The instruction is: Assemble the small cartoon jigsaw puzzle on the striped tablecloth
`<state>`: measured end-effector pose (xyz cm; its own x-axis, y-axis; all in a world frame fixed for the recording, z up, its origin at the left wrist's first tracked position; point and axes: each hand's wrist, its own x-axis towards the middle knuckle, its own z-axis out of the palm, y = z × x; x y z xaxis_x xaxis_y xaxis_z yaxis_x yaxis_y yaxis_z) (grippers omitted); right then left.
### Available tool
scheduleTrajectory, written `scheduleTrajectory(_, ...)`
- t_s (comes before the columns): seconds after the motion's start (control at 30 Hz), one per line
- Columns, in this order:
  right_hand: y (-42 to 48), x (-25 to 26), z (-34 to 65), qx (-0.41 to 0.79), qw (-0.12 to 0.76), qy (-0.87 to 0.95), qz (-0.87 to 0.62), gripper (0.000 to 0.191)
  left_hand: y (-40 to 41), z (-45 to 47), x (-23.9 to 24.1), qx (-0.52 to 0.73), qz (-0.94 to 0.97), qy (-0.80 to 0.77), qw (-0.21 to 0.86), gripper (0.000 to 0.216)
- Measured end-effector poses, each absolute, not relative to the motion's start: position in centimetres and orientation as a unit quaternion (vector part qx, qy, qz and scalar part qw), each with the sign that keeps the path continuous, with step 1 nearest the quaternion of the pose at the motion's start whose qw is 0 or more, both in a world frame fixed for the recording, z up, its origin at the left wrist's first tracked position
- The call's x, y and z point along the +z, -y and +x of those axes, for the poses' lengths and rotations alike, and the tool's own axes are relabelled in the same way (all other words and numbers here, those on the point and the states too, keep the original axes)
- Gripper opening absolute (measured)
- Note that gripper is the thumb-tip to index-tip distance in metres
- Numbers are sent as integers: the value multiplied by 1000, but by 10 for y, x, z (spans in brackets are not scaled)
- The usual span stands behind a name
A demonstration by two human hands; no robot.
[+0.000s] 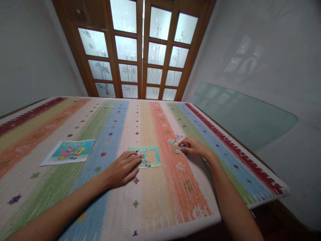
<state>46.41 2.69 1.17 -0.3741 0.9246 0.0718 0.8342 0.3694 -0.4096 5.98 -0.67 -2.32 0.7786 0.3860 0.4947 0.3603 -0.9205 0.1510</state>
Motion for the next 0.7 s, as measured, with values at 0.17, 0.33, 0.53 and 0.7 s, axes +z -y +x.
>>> scheduleTrajectory(0.17, -30, 3, 461, 132, 159, 816, -540, 12, 6, 60, -25, 268, 943, -198, 13, 37)
scheduleTrajectory(0.33, -32, 0, 461, 125, 173, 821, -530, 9, 6, 60, -25, 265, 944, -196, 11, 36)
scheduleTrajectory(0.53, -33, -1, 461, 134, 181, 813, -538, 7, 6, 59, -25, 267, 944, -196, 7, 34)
scheduleTrajectory(0.7, -32, -1, 461, 149, 165, 803, -553, 9, 6, 59, -26, 263, 944, -199, 6, 33)
